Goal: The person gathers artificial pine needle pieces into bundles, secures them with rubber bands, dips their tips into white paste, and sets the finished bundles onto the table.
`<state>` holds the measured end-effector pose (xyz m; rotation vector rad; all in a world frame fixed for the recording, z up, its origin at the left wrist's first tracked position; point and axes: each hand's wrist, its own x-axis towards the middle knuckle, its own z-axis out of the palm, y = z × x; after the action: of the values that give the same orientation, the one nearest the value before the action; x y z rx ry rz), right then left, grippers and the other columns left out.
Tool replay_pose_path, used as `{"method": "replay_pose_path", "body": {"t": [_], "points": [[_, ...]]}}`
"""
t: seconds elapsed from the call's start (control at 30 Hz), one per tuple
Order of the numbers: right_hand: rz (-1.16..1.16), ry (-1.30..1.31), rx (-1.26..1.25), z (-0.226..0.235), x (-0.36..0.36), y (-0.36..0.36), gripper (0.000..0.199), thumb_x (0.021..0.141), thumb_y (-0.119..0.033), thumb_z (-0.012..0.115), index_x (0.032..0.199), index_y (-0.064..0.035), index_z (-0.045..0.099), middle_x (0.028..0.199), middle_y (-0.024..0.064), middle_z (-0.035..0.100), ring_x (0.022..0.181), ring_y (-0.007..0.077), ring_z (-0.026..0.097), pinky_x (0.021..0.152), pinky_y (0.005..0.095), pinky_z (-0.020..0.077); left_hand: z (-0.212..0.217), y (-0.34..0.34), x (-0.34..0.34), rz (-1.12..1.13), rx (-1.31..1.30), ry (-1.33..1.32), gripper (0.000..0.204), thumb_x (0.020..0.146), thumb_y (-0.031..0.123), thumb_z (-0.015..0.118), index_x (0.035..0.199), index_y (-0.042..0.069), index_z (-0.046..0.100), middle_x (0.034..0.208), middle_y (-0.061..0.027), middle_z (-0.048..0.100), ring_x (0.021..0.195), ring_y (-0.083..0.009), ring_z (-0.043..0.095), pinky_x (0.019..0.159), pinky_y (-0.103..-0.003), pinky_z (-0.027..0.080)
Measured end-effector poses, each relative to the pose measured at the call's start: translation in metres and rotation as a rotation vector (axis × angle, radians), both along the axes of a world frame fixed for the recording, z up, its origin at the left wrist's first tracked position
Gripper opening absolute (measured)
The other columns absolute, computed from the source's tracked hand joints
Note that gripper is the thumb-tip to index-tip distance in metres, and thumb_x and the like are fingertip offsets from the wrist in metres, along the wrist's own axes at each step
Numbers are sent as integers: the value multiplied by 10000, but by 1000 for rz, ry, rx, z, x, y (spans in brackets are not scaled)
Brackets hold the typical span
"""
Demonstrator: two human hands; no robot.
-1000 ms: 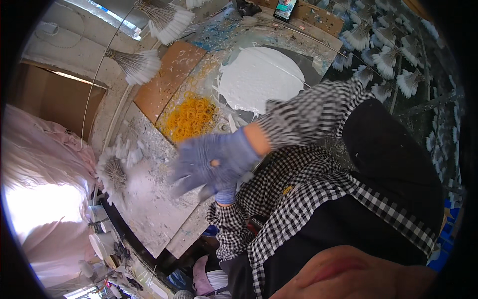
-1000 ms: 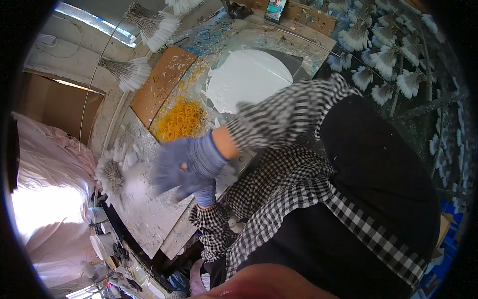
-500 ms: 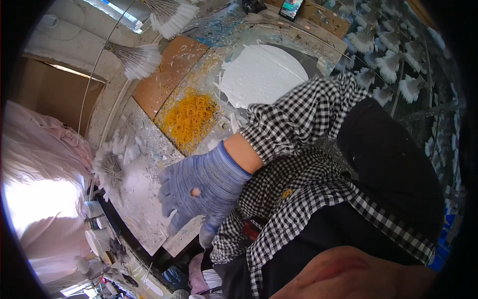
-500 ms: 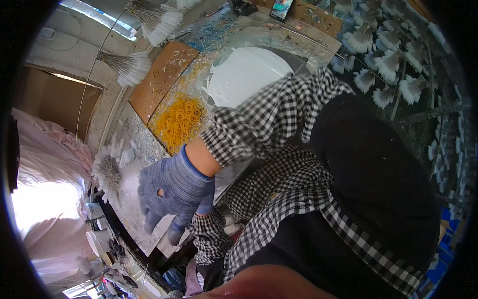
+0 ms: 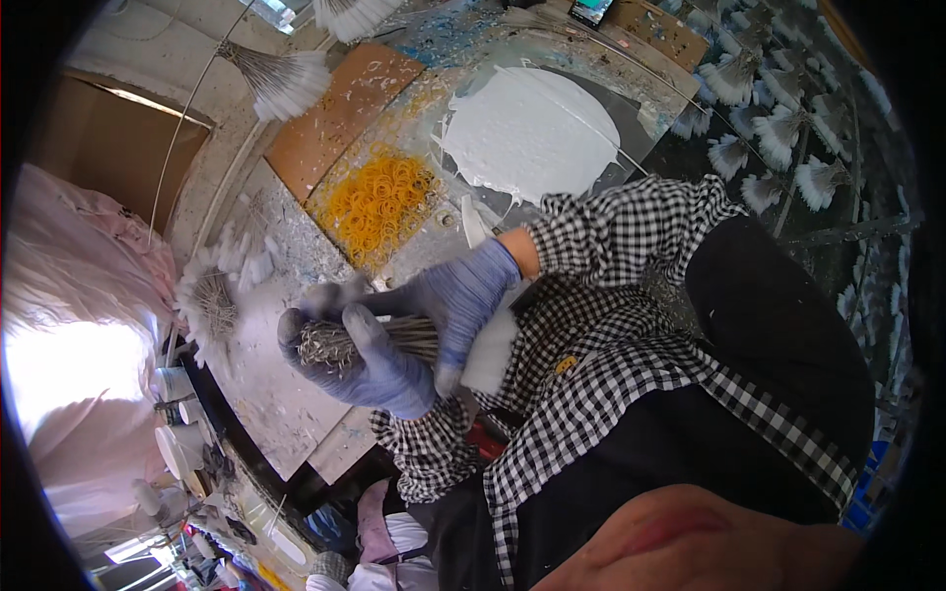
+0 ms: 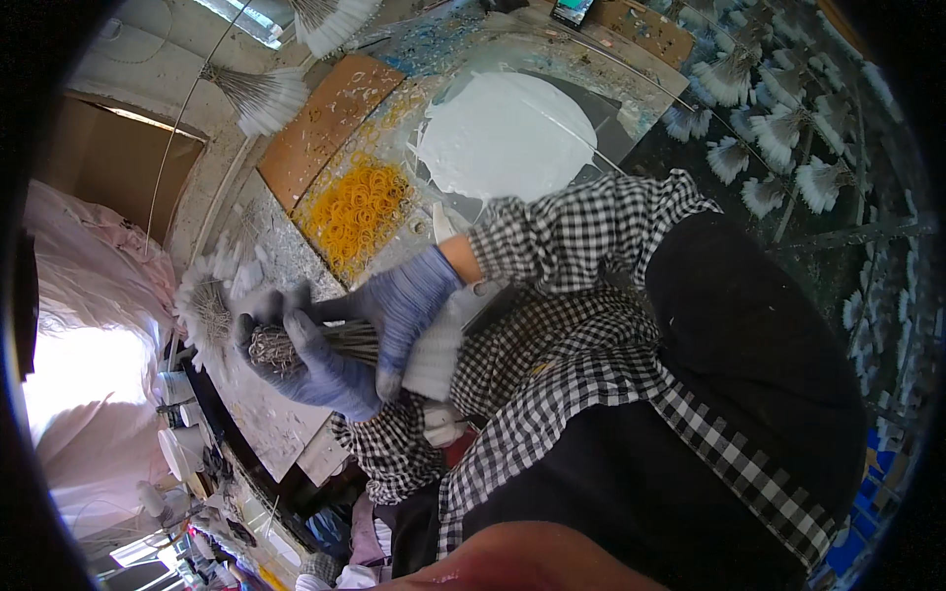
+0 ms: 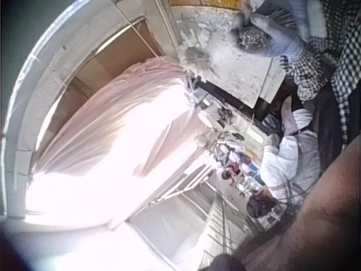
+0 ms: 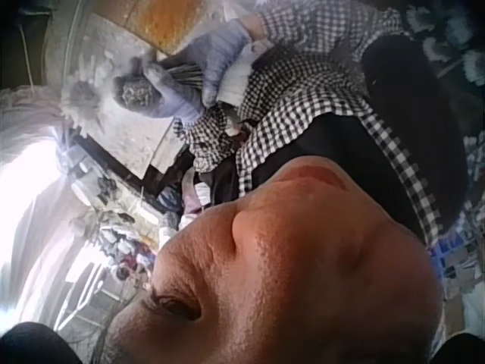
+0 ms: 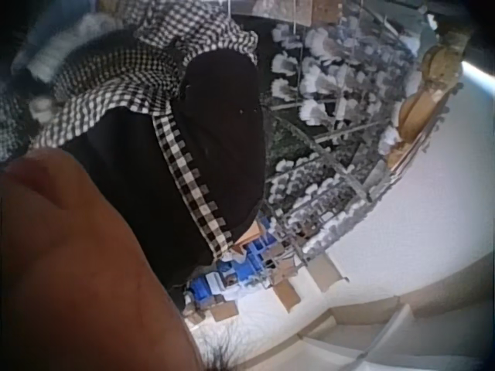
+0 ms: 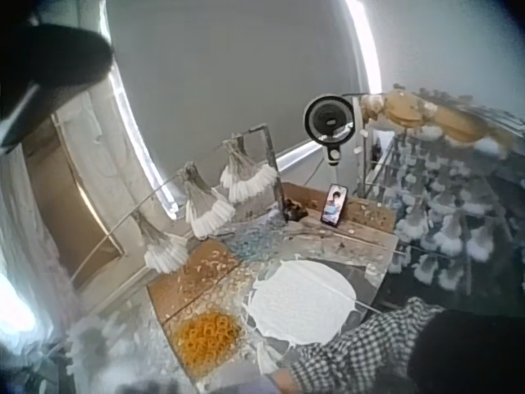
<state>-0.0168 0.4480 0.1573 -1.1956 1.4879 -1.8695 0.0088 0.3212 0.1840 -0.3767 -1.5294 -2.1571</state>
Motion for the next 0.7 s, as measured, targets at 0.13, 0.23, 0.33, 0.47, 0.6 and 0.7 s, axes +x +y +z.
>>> {"method": "replay_pose_path", "body": {"t": [0.13,0.23,0.33,0.47,0.6,0.7], "points": [[-192,182,432,-4,-20,-4,627,684,-326,814,1208,-55,602,998,132,719,934,285,683,873,381,529,-1,-11,-27,248,-253,252,516,825,-88,646,1298,50,491,1076,-123,622,869,-181,615,791,-329,551],[-454,467,801,16,-4,7,441,714,-254,695,1126,-100,661,964,147,713,911,326,684,830,423,538,8,-34,-9,250,-977,283,313,753,-54,735,1041,58,683,1003,-101,647,859,-218,634,782,-340,545],[-515,477,1008,-55,-13,-7,370,733,-266,680,1070,-113,677,928,150,713,893,323,688,809,429,538,-63,-39,-33,372,-1219,548,310,790,8,746,1089,75,695,919,-71,653,792,-225,630,714,-328,531],[-420,870,717,-81,-48,-25,286,741,-298,689,921,-75,703,862,162,706,831,337,687,731,429,547,-70,-42,-42,307,-1127,463,345,809,14,726,1146,66,672,900,-83,641,790,-237,627,724,-333,532],[-632,410,482,-44,-46,-28,286,777,-316,699,765,-32,665,795,172,689,761,357,676,701,436,545,-24,-13,-67,261,-784,314,324,818,2,673,1135,66,688,923,-127,644,827,-283,649,727,-348,542],[-704,621,377,-74,-74,-18,270,807,-291,681,828,-23,657,770,160,679,698,328,664,694,423,544,-25,-11,-95,185,-1206,366,258,801,-8,605,1026,69,705,974,-131,684,830,-285,674,723,-381,549]]}}
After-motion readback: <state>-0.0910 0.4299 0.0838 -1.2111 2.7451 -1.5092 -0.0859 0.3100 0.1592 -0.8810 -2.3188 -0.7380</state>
